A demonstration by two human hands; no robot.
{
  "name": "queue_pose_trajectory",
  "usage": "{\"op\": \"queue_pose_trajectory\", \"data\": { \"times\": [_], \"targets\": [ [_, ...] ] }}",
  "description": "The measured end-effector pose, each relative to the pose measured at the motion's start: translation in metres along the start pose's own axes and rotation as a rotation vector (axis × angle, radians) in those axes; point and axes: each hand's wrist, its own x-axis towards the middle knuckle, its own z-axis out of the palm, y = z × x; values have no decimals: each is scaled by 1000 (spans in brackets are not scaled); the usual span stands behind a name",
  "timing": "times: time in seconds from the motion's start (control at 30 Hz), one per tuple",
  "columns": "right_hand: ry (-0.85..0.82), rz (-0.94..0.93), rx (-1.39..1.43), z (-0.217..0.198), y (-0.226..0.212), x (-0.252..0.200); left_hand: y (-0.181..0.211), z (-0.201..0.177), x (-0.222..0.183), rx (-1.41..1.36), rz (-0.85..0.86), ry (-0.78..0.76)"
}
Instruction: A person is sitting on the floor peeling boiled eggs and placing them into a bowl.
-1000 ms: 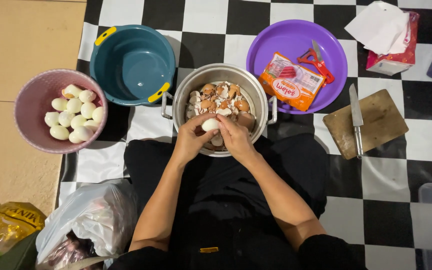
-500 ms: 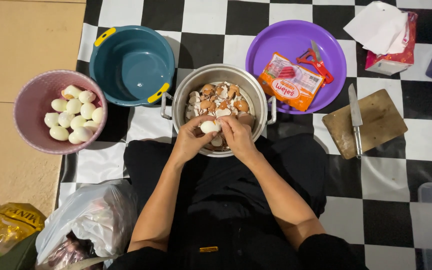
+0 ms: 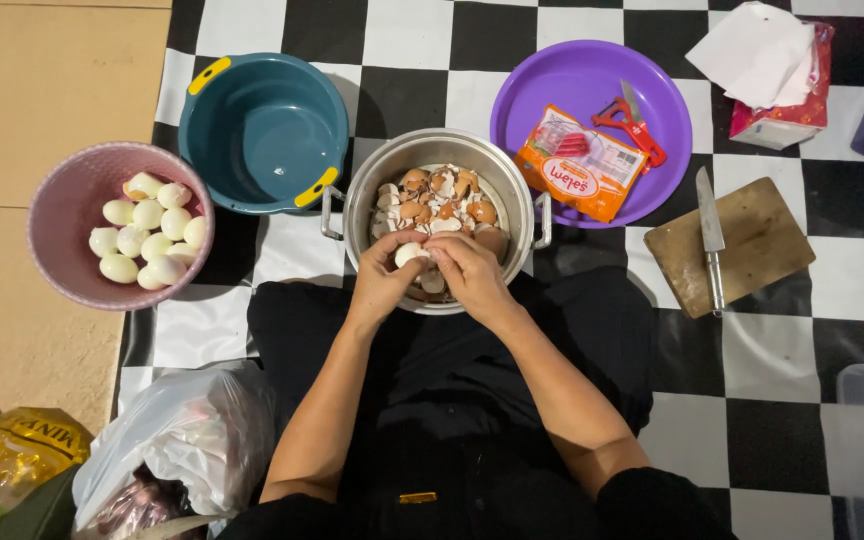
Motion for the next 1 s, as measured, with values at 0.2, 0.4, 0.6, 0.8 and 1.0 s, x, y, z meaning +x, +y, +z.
{"op": "queue_pose_trajectory", "data": {
  "times": [0.2,0.4,0.6,0.8,1.0],
  "targets": [
    [-24,-49,-3,-4,-11,3,-6,-3,2,8,-13,36],
    [-19,-105,-173,2,-5,-2,-5,-2,1,1,-19,56],
    [69,-67,-235,10,9,-5,-5,-1,-1,-51,-25,69],
    [131,-32,-230,-5,3,1,-8,0,5,-187,-41,131],
    [19,-5,-95,5,16,-4,-13,-1,8,-282,-136,135]
  ]
}}
